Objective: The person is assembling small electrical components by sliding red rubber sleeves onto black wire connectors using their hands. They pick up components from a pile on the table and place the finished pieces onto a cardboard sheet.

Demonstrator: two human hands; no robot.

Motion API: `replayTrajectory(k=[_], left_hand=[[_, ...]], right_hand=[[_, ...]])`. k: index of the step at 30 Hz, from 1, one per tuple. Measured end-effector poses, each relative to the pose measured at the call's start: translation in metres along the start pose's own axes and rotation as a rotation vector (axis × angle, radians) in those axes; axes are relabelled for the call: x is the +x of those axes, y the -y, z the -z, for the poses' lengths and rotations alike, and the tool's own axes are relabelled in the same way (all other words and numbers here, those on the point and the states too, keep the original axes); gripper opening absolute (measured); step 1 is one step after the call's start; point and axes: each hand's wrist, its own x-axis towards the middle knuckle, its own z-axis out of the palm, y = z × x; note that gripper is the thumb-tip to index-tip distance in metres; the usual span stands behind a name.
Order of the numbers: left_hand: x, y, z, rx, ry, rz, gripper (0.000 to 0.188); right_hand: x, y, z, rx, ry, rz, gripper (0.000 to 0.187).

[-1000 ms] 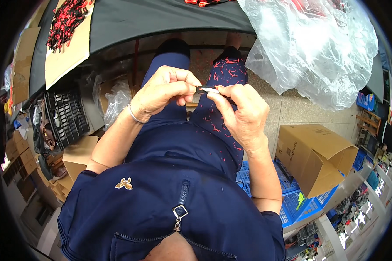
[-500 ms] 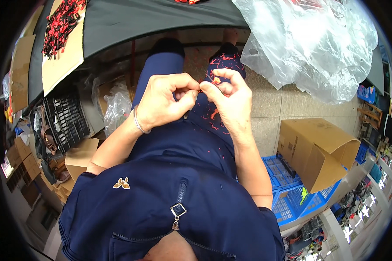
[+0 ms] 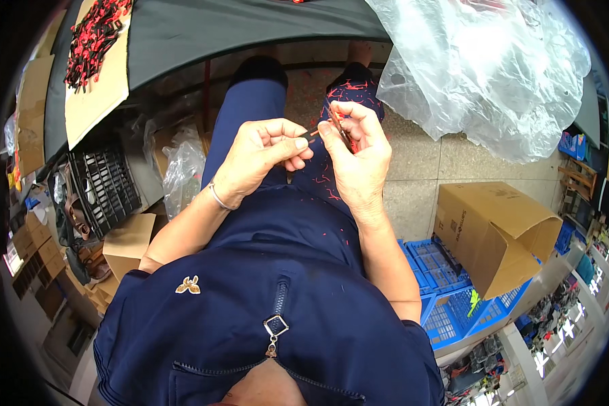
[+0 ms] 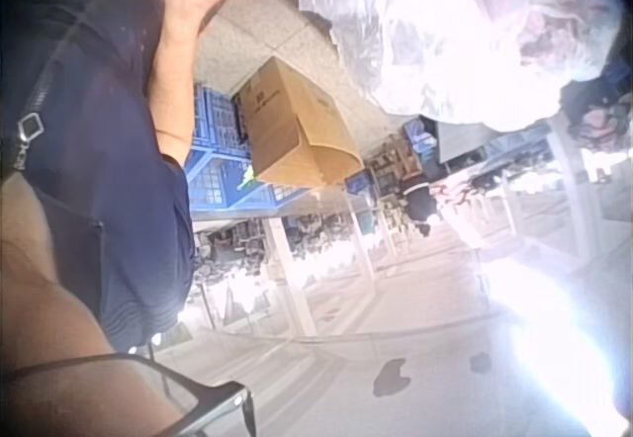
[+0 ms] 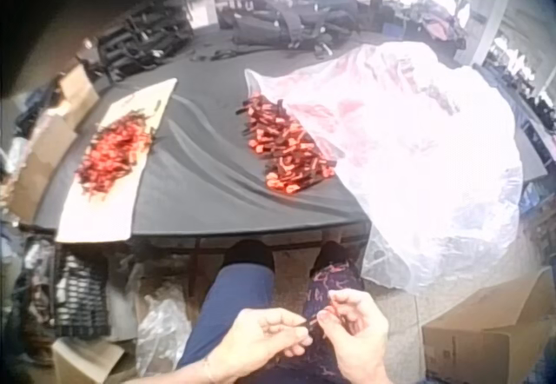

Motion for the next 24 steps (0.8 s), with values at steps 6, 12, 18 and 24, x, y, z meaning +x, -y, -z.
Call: replayTrajectory(k=[6,12,18,24], left_hand=[[0.003,0.005,0.006,-0.226,-0.037,-0.002,0.012],[0.004,-0.002,0.013,-0.165,-0.085,-0.021,0.014],[0.006,-0.061,0.098,-0.29,-0.393,-0.576,0.016],[0.033,-0.097,0.132,-0.369,-0.454,-0.618,0.042]], right_hand=[[-0.006,0.01,-0.003,-0.237,-0.085,0.103,0.036],[-0.01,-0.002,0.003,-0.651,-0.051,0.258,0.013],[-0.001,-0.012,0.008,-0.24,-0.093,-0.007,0.012],[0.007,-0.009,0.006,-0.21,-0.095,-0.036,0.012]])
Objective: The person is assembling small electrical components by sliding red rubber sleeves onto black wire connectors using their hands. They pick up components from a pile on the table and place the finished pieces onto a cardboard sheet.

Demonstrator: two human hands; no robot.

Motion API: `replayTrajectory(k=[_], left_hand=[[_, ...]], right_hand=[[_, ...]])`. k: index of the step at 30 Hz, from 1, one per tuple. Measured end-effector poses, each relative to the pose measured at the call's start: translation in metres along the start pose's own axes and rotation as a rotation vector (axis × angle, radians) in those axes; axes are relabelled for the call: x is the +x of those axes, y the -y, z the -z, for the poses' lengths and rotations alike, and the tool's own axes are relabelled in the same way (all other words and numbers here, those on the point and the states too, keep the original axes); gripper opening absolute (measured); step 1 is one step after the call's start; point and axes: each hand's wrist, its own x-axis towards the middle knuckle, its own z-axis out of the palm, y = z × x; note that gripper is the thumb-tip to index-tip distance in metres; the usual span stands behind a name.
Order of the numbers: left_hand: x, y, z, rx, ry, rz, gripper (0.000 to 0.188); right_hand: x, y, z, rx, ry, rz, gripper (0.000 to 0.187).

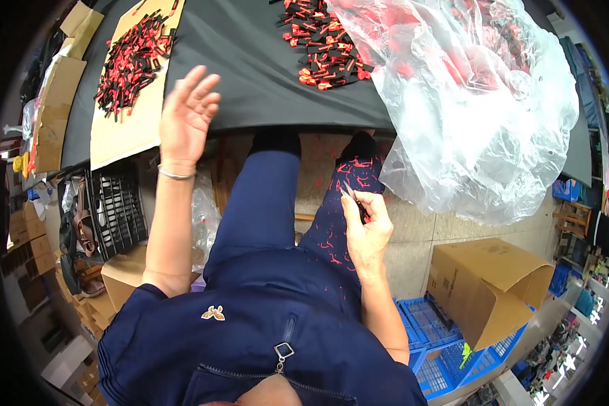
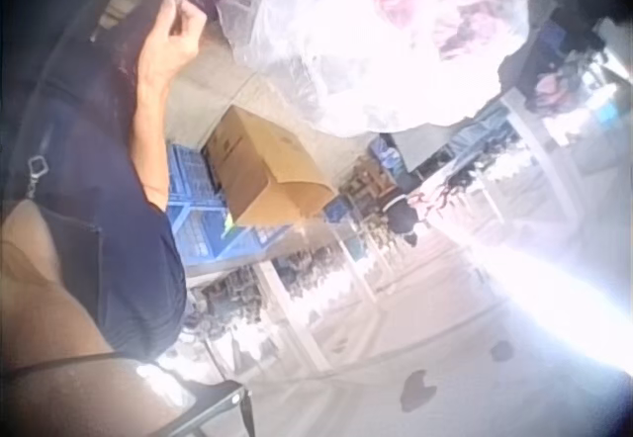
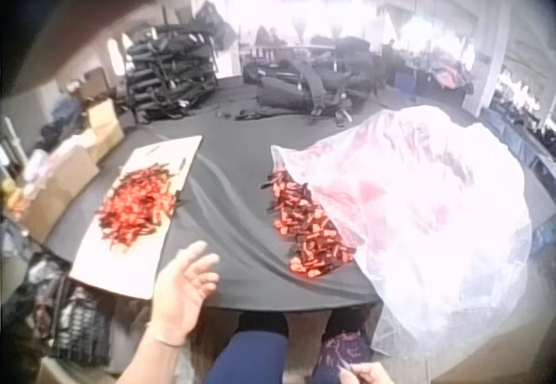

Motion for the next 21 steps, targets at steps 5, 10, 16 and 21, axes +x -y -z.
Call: replayTrajectory(k=[5,10,16,21], left_hand=[[0.026,0.037,-0.055,0.784,0.13,-0.342,0.02],[0.062,0.051,-0.092,1.299,0.158,-0.481,0.03],[0.071,0.045,-0.086,1.492,0.239,-0.482,0.022],[0.055,0.025,-0.068,1.311,0.147,-0.342,0.018]], right_hand=[[0.002,-0.004,-0.001,-0.036,0.044,0.008,0.013],[0.006,-0.009,0.002,-0.04,0.033,-0.012,0.014],[0.007,-0.015,0.003,-0.025,0.02,-0.023,0.014],[0.01,-0.016,0.006,-0.098,0.047,0.02,0.011]])
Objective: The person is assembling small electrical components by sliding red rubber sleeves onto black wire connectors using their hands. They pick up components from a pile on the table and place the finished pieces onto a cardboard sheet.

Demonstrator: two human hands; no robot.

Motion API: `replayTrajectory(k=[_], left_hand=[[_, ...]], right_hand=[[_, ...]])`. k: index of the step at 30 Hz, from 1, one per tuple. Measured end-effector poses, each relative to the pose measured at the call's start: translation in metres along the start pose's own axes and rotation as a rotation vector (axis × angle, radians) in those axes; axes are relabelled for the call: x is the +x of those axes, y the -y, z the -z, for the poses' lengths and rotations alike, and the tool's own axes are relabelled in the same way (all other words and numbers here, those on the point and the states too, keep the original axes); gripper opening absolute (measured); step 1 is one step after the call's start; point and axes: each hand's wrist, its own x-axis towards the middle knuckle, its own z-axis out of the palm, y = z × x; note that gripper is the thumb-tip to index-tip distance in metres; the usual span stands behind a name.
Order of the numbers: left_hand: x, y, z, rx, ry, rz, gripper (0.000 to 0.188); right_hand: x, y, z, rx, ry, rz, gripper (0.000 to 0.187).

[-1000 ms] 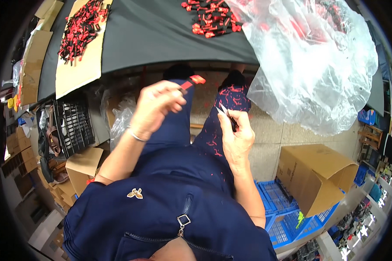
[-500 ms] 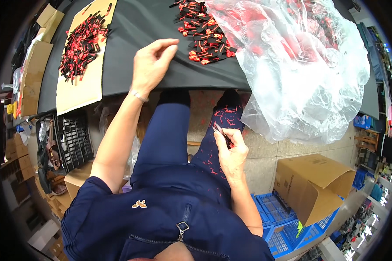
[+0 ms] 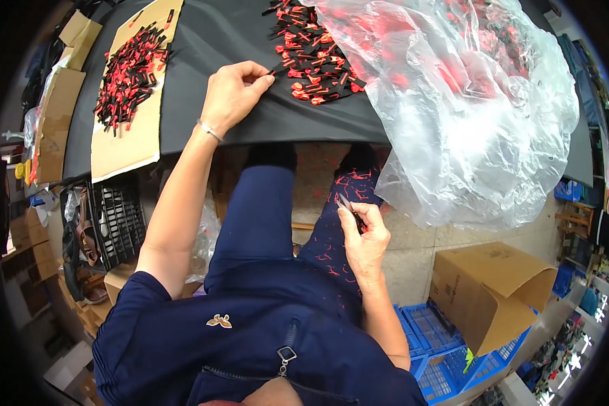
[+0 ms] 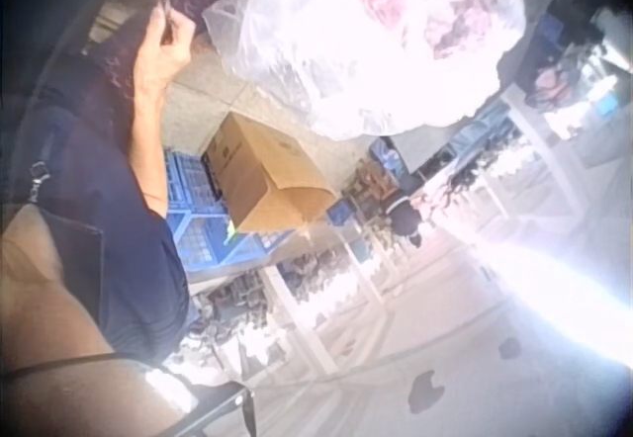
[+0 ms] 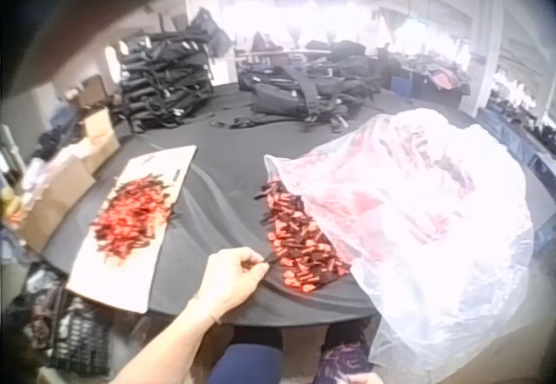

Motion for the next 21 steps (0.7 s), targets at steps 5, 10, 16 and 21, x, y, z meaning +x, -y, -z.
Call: replayTrajectory(k=[5,10,16,21], left_hand=[[-0.027,0.006,0.008,-0.678,0.145,0.309,0.014],[-0.068,-0.012,0.008,-0.978,0.313,0.397,0.016],[-0.117,-0.041,0.001,-1.074,0.469,0.401,0.015],[-0.129,-0.043,-0.009,-1.051,0.532,0.422,0.012]], right_hand=[[0.007,0.014,-0.006,0.125,-0.036,-0.016,0.012],[0.016,0.043,-0.02,0.148,-0.038,0.102,0.013],[0.027,0.061,-0.028,-0.106,-0.115,0.524,0.019],[0.021,0.056,-0.021,-0.36,-0.139,0.601,0.018]])
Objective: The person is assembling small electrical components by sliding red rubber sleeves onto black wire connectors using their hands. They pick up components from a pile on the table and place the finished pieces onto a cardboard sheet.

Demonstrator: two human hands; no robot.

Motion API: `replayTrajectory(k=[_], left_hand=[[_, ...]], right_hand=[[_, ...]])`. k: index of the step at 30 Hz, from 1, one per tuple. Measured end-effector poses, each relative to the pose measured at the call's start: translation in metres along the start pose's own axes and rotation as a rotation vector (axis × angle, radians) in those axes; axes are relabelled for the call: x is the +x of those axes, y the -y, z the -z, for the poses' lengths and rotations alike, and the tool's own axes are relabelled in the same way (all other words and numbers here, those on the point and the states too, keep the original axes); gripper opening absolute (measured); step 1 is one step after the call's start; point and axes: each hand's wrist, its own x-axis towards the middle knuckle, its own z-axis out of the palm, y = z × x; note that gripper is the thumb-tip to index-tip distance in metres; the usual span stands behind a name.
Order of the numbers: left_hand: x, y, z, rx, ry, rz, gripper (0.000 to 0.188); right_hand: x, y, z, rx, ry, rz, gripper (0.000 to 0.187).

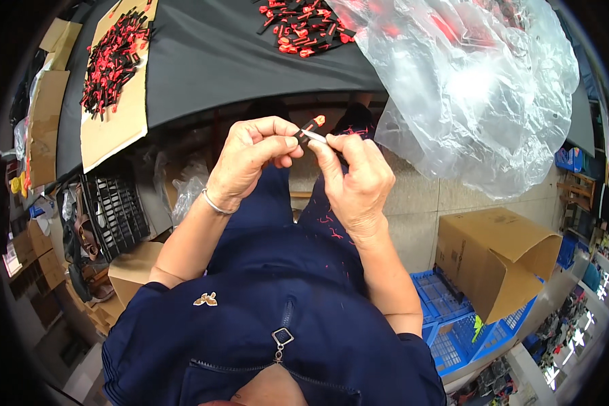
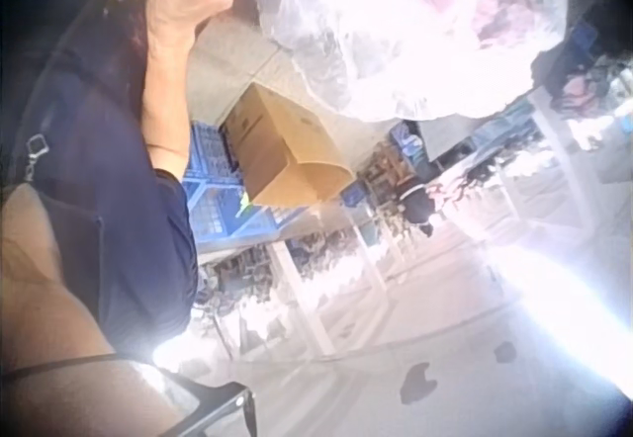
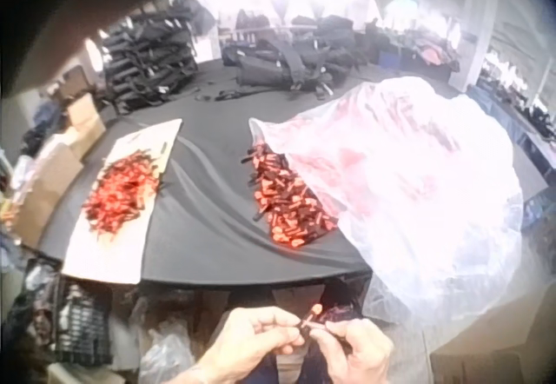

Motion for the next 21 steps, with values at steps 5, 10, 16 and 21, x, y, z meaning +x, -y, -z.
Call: replayTrajectory(k=[5,10,16,21], left_hand=[[-0.009,0.006,-0.013,0.438,-0.061,-0.212,0.009],[-0.007,0.023,-0.012,1.084,-0.032,-0.845,0.018],[-0.017,0.029,-0.018,0.656,-0.126,-0.341,0.013],[-0.011,0.043,-0.008,0.078,-0.008,0.074,0.019]], right_hand=[[-0.007,0.001,0.006,0.661,0.066,-0.636,0.024],[-0.01,-0.008,-0.001,0.734,0.143,-0.744,0.026],[-0.019,-0.015,-0.006,0.732,0.099,-0.674,0.025],[-0.022,-0.01,-0.009,0.715,-0.003,-0.564,0.028]])
